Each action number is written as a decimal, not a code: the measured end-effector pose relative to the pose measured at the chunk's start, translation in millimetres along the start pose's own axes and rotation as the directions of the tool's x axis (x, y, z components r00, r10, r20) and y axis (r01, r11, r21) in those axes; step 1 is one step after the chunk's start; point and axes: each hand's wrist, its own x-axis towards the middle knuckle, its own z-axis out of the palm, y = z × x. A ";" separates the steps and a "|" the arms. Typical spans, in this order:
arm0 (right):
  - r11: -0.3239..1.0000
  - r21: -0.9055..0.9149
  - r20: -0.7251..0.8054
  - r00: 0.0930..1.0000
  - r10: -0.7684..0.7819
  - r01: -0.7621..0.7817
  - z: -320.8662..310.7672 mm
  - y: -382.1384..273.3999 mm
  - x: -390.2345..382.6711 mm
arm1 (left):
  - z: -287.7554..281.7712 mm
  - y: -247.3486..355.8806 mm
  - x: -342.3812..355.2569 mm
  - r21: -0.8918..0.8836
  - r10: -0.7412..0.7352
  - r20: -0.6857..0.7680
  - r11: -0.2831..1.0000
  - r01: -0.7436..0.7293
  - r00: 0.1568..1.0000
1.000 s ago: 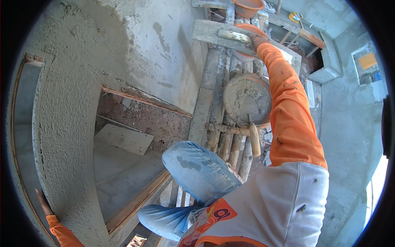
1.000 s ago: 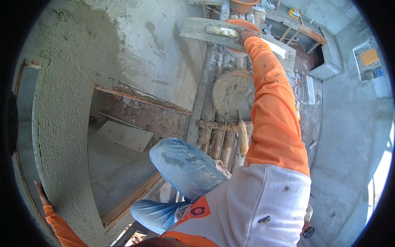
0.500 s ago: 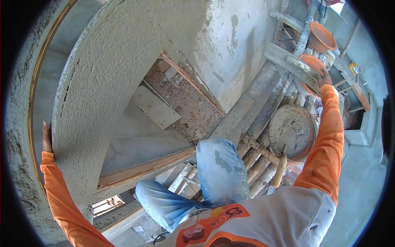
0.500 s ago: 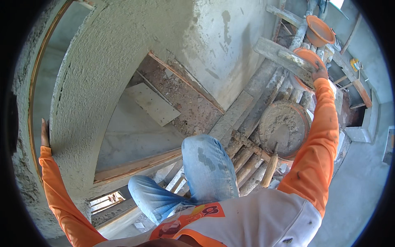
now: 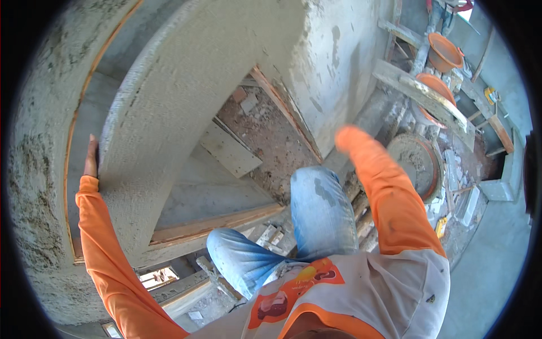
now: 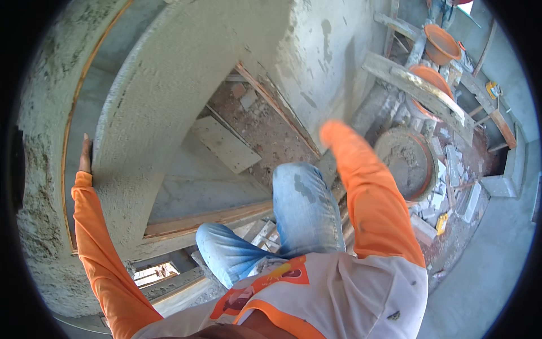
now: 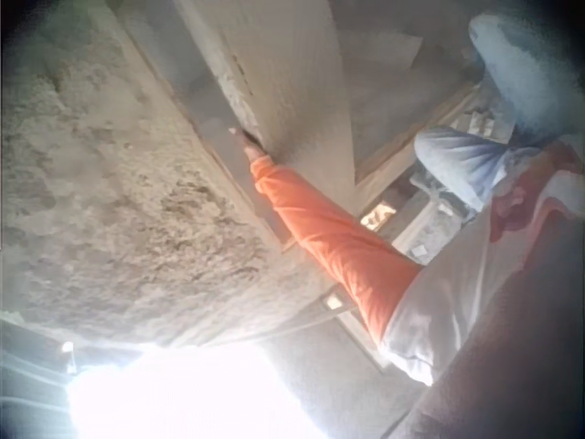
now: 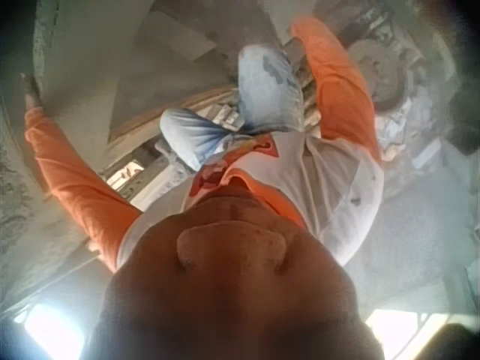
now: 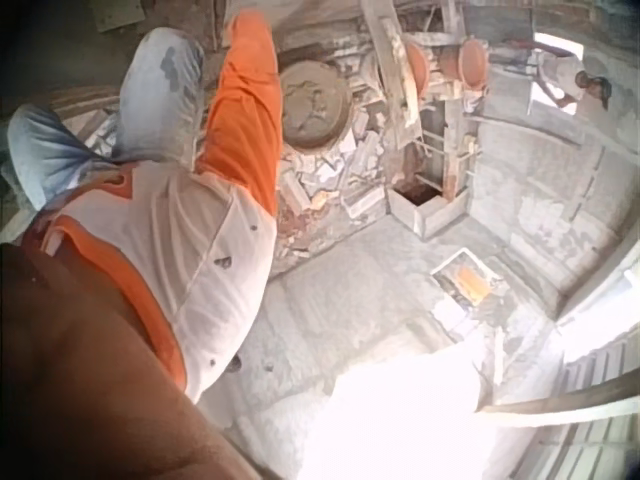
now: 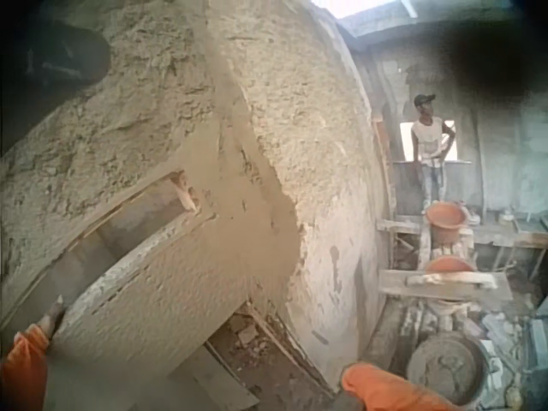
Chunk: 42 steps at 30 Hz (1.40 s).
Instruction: The person smooths wet mortar on a wall archway using a plastering float, then scoops mortar from a bucket with a trowel to apply and smooth it along the wall edges.
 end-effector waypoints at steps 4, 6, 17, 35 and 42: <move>0.957 0.137 0.295 0.933 0.205 -0.254 53.6 -86.0 -75.8 | -46.0 -10.4 7.0 0.027 0.091 -0.032 0.996 -0.090 0.995; 0.985 0.088 0.188 0.974 0.126 -0.145 59.5 -77.1 -87.1 | -38.2 -14.7 1.7 -0.001 0.129 -0.018 0.992 -0.129 0.991; 0.974 0.190 0.595 0.804 -0.016 -0.122 52.3 -28.7 -150.2 | -9.5 18.2 -24.9 0.151 0.128 0.077 0.979 -0.138 0.989; 0.921 0.308 0.611 0.792 0.001 -0.238 -44.6 -96.6 -197.7 | -29.5 23.3 -51.1 0.244 0.045 0.099 0.967 -0.069 0.994; 0.946 -0.324 0.621 0.757 0.203 0.013 -22.4 -8.4 -212.3 | -21.6 14.7 -27.2 0.204 0.115 0.092 0.970 -0.131 0.989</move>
